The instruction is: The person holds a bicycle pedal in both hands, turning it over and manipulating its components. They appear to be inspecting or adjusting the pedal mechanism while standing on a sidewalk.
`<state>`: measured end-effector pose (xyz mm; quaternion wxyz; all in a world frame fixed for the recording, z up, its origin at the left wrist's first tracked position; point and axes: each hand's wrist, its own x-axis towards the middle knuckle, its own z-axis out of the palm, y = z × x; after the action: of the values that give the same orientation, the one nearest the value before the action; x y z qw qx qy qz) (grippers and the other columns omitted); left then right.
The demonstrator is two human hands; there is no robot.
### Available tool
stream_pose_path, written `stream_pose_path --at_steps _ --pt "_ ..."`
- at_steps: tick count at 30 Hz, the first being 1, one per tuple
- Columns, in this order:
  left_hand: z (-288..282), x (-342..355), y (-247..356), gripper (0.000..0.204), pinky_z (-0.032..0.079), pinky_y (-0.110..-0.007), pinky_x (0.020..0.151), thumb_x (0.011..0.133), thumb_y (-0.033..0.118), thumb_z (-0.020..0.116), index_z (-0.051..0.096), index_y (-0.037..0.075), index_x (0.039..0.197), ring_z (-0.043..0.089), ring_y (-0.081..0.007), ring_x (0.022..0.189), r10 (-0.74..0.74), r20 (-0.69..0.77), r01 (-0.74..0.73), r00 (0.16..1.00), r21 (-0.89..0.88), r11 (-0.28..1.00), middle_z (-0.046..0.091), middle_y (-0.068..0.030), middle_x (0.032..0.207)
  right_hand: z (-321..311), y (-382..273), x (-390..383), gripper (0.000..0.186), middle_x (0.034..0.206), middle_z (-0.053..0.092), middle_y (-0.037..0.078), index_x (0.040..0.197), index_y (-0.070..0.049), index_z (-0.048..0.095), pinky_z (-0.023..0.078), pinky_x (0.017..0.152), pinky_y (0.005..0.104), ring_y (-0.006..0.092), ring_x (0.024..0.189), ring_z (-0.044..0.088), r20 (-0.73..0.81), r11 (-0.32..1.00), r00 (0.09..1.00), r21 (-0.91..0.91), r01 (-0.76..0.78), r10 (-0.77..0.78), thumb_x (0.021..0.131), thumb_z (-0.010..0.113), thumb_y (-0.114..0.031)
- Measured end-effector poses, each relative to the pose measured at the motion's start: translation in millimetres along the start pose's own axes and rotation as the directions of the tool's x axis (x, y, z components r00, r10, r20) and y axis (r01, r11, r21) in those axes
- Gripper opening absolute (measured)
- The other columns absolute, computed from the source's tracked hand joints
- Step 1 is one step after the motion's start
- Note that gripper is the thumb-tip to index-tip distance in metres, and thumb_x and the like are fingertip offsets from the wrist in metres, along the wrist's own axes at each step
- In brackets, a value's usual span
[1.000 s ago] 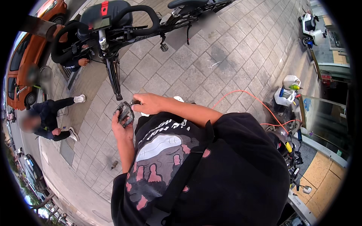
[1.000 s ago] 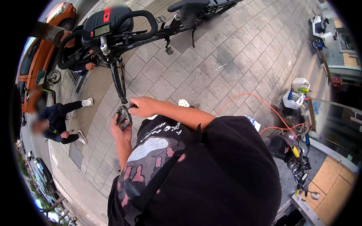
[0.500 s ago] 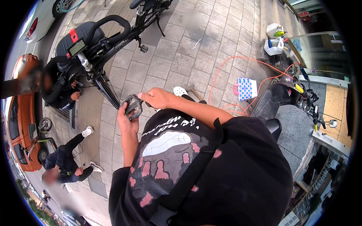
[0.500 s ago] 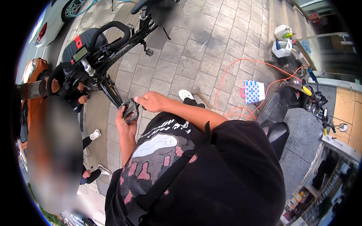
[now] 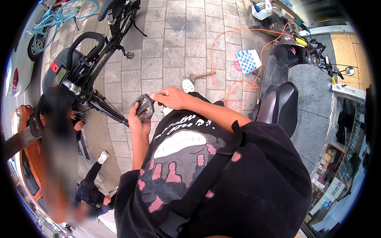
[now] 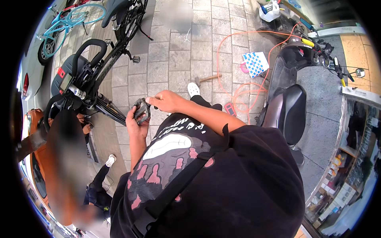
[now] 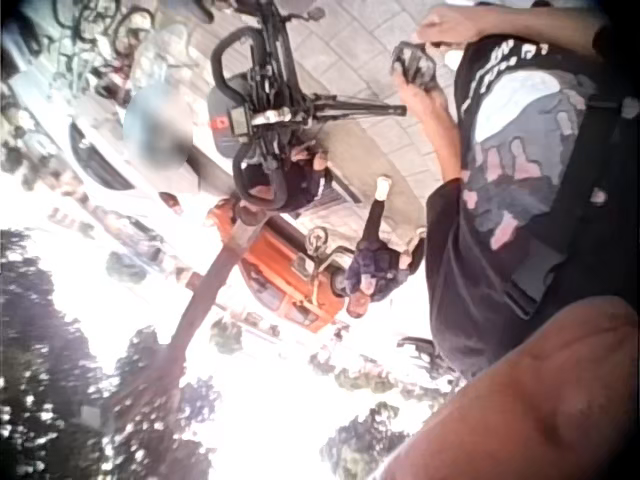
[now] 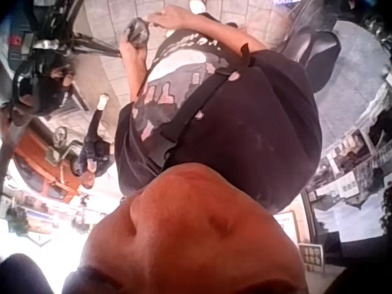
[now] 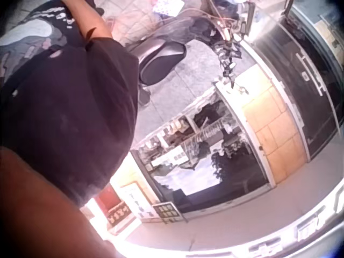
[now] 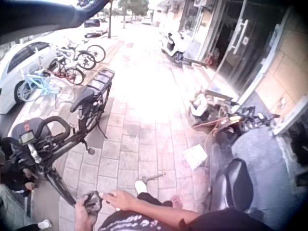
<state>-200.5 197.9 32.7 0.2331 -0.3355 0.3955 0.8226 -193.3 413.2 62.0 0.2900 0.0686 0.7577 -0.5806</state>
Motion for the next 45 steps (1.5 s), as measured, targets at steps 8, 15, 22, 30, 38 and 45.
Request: stream_pose_path --at_steps 8,15,22,30,38,45 --pt "67.9 7.4 -6.0 0.017 0.056 -0.03 0.056 0.096 0.019 0.062 0.066 0.004 0.102 0.064 -0.0182 0.059 0.108 -0.12 -0.096 0.987 0.104 0.99 0.072 -0.0099 0.085 -54.6 25.8 25.6 0.054 0.063 0.054 0.003 0.078 0.001 0.064 0.043 0.055 0.0329 0.0116 0.06 0.051 0.067 0.978 0.989 0.175 0.117 -0.13 0.104 0.056 -0.046" --pt "135.4 33.9 -27.8 0.017 0.058 -0.031 0.056 0.096 0.019 0.062 0.065 0.004 0.103 0.064 -0.0191 0.056 0.116 -0.131 -0.101 0.985 0.115 0.988 0.073 -0.0107 0.085 -112.8 52.4 37.7 0.055 0.062 0.055 0.001 0.074 0.0 0.063 0.044 0.055 0.0294 0.0098 0.06 0.053 -0.192 0.866 0.896 0.242 0.438 -0.4 0.104 0.055 -0.046" --pt "173.3 58.9 -23.8 0.018 0.056 -0.03 0.053 0.096 0.02 0.063 0.062 0.003 0.105 0.066 -0.0188 0.056 0.124 -0.127 -0.099 0.984 0.187 0.977 0.071 -0.0101 0.089 -164.5 42.3 50.9 0.06 0.054 0.048 0.0 0.063 -0.004 0.054 0.038 0.049 0.0321 0.01 0.052 0.046 -0.068 0.926 0.994 0.363 0.107 -0.089 0.105 0.055 -0.046" --pt "214.5 104.9 3.8 0.015 0.051 -0.027 0.051 0.097 0.019 0.063 0.06 0.006 0.103 0.065 -0.016 0.056 0.088 -0.111 -0.053 0.99 0.286 0.957 0.071 -0.0096 0.09 -195.1 29.9 95.4 0.053 0.058 0.049 0.001 0.073 -0.003 0.055 0.038 0.048 0.032 0.01 0.052 0.047 -0.051 0.952 0.998 0.302 0.041 -0.027 0.106 0.054 -0.044" --pt "265.4 195.7 46.4 0.022 0.056 -0.031 0.058 0.096 0.022 0.062 0.064 0.003 0.106 0.066 -0.0184 0.063 -0.075 0.038 0.066 0.996 0.201 0.977 0.071 -0.0113 0.09 -264.9 -24.6 135.7 0.035 0.081 0.062 0.007 0.106 0.001 0.06 0.05 0.062 0.0319 0.013 0.07 0.06 -0.178 0.968 0.98 0.217 0.123 -0.084 0.1 0.066 -0.032" --pt "305.3 247.7 72.4 0.022 0.054 -0.035 0.058 0.094 0.026 0.062 0.066 0.007 0.104 0.062 -0.0185 0.057 -0.181 0.155 0.147 0.971 0.209 0.967 0.07 -0.0085 0.084 -300.3 -46.9 167.6 0.03 0.076 0.058 0.003 0.101 -0.001 0.06 0.048 0.061 0.0299 0.0112 0.067 0.056 -0.245 0.971 0.969 0.227 0.074 -0.017 0.102 0.063 -0.03"
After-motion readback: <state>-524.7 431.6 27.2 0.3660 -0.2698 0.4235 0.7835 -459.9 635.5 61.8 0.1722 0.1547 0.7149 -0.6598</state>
